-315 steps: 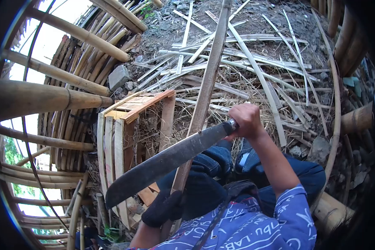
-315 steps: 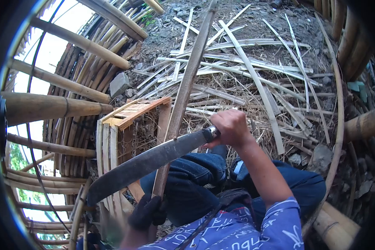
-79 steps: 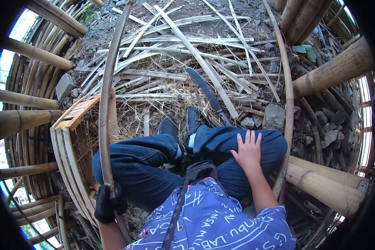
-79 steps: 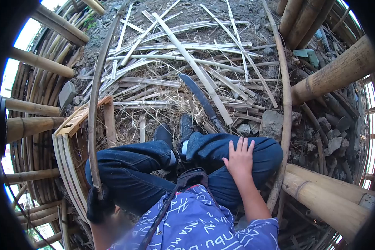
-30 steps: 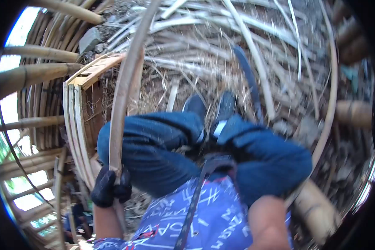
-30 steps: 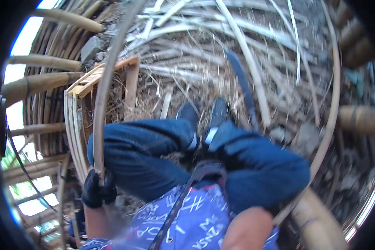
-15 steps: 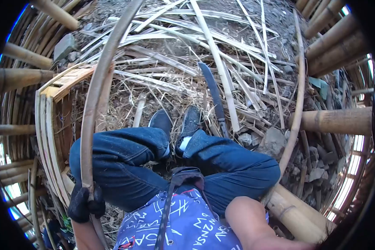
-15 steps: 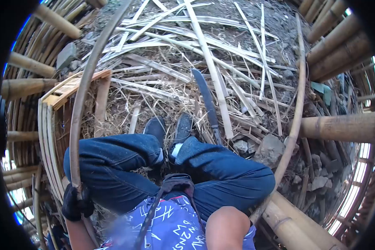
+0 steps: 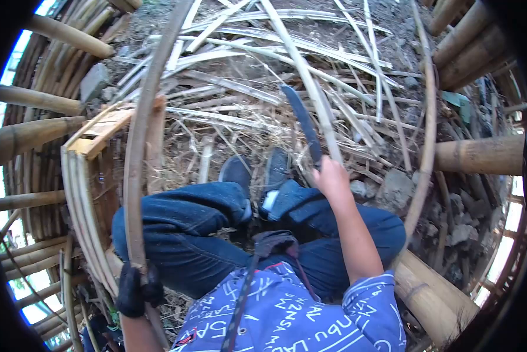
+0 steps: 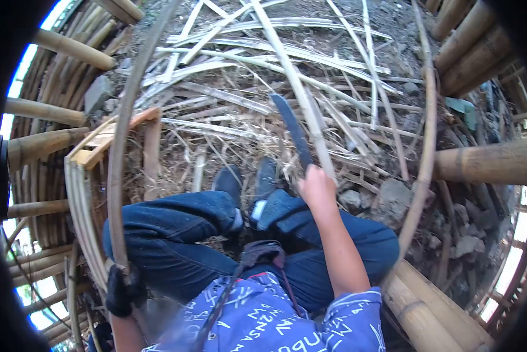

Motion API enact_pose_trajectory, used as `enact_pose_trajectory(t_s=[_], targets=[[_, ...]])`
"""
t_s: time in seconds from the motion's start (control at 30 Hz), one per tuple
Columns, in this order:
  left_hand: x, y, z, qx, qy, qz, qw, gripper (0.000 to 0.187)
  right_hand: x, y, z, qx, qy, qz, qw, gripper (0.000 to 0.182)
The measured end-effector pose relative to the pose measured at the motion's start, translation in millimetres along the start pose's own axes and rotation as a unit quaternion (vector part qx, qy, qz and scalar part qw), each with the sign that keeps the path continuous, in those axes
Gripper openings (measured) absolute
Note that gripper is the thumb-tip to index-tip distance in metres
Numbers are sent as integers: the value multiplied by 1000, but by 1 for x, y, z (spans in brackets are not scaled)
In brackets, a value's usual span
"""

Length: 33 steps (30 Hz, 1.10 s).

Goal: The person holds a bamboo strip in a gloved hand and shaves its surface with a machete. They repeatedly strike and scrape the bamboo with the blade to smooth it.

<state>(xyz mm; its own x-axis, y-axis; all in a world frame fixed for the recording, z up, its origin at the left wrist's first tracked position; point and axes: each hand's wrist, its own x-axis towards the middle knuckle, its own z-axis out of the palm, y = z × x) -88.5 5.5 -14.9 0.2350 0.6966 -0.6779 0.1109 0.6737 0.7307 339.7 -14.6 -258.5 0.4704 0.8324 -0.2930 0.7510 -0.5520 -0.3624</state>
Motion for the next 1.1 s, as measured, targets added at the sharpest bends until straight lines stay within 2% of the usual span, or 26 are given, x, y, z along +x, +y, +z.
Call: enact_pose_trajectory(t_s=[0.03, 0.1, 0.17, 0.23, 0.3, 0.33, 0.37, 0.43, 0.53, 0.67, 0.73, 0.77, 0.83, 0.87, 0.93, 1.03, 1.1], targets=[[-3, -2, -2, -51, 17, -41, 998, 46, -2, 7, 17, -22, 26, 17, 999, 23], [-3, 7, 11, -27, 45, -45, 998, 43, -6, 12, 33, -51, -20, 75, 996, 20], [-3, 17, 18, 21, 20, -38, 999, 40, -1, 22, 48, -63, -44, 76, 994, 21], [-3, 23, 21, 26, 41, -45, 998, 40, 1, 27, 56, -72, -29, 54, 996, 17], [0, 19, 20, 13, -1, -29, 1000, 42, 7, 28, 61, -90, -25, 73, 993, 13], [-2, 19, 25, 10, 38, -28, 999, 43, 8, 29, 63, -89, -17, 90, 992, 11], [-1, 17, 27, 8, 31, -29, 999, 43, 8, 27, 61, -88, -9, 108, 990, 9], [-1, 15, 26, 17, 31, -7, 999, 42, 10, 31, 57, -75, -26, 120, 990, 13], [-2, 13, 24, 19, 32, 10, 999, 41, 12, 33, 54, -20, -87, 137, 987, 31], [-1, 10, 19, 2, 53, 13, 999, 40, 11, 39, 63, -8, -89, 135, 987, 30], [-4, -2, 0, 49, 36, 32, 998, 38, 5, 40, 61, 3, -59, 103, 993, 26], [9, 1, -4, 99, 27, 48, 994, 36, 10, 47, 75, 46, -33, 112, 992, 25], [22, 4, -3, 157, 38, 70, 984, 35, 15, 50, 91, 19, 9, 123, 992, 24], [28, 10, 2, 174, 43, 76, 981, 35, 18, 49, 86, -13, -22, 106, 994, 24], [36, 17, 8, 192, 53, 83, 977, 34, 11, 43, 66, 6, -64, 134, 989, 24], [31, 6, -2, 182, 60, 76, 978, 33, 5, 34, 57, 4, 10, 114, 993, 27], [26, -8, -14, 160, 66, 64, 983, 32, 4, 27, 48, 41, 17, 141, 989, 34]])
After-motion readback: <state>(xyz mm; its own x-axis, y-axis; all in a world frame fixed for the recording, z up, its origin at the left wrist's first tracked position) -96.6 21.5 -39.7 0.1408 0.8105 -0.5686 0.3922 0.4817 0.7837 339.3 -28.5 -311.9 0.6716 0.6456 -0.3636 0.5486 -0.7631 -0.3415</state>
